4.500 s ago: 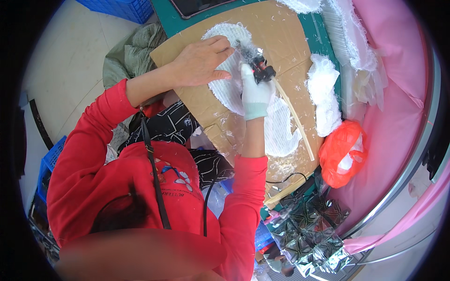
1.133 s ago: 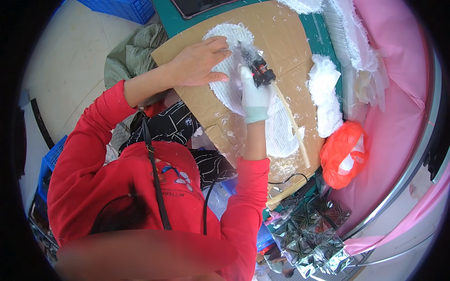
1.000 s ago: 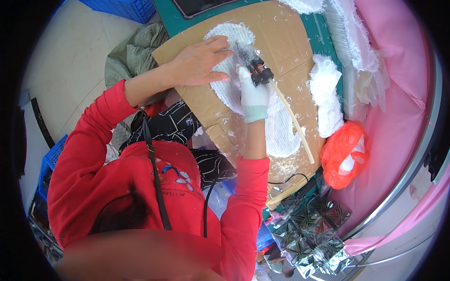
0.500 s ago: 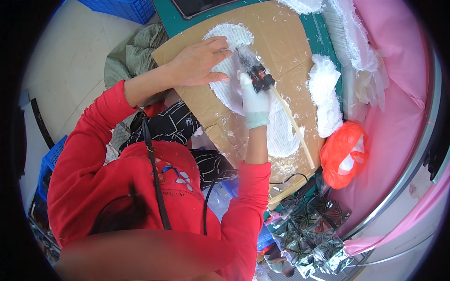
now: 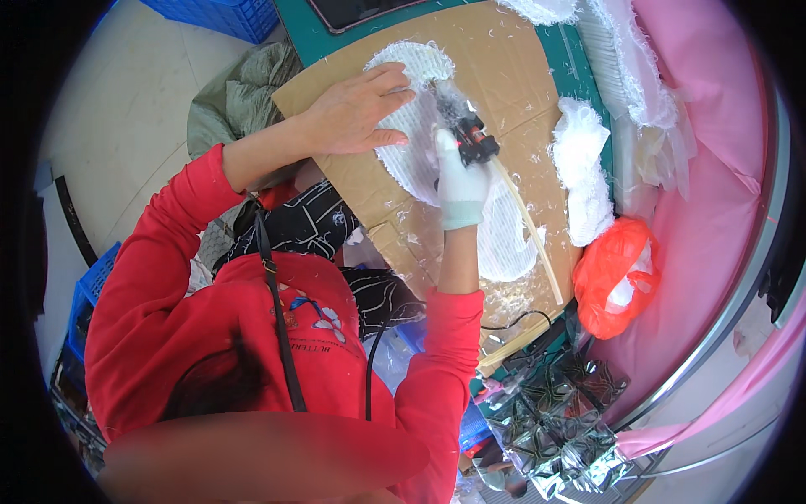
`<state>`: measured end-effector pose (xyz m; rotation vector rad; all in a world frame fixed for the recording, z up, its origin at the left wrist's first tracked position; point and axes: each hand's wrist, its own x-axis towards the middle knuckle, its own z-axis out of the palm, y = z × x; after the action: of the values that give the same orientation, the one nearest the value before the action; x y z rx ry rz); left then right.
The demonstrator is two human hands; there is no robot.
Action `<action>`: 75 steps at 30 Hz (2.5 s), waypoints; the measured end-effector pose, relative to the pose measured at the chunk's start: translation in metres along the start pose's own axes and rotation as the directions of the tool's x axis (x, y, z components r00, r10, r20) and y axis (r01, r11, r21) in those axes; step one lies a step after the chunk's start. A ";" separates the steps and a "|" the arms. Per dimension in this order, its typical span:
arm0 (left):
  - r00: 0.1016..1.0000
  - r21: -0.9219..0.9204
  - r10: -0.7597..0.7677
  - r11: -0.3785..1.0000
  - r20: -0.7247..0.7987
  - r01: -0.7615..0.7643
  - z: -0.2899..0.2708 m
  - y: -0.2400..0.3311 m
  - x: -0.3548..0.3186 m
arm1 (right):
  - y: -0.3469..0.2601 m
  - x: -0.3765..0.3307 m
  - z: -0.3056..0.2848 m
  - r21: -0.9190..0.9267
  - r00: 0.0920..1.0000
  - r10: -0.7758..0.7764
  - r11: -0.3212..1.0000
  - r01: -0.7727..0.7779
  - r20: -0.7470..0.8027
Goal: Arranging white fibrous material onto a mesh template and securing it using a glue gun tool.
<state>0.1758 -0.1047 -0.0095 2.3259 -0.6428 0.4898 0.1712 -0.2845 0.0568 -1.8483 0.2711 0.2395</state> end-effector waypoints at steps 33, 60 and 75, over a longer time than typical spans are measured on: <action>0.998 0.085 -0.066 0.994 0.022 0.064 -0.002 0.009 -0.009 | -0.004 0.037 0.032 -0.097 0.979 -0.204 0.974 0.206 0.024; 0.997 0.094 -0.078 0.993 0.013 0.076 -0.001 0.009 -0.011 | -0.005 0.030 0.038 -0.217 0.977 -0.213 0.954 0.209 0.007; 0.997 0.094 -0.079 0.993 0.000 0.079 0.000 0.009 -0.011 | -0.005 0.029 0.039 -0.112 0.980 -0.198 0.974 0.195 -0.015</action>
<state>0.1616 -0.1069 -0.0107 2.4305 -0.5378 0.4887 0.1990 -0.2477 0.0421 -1.9736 0.0925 0.0947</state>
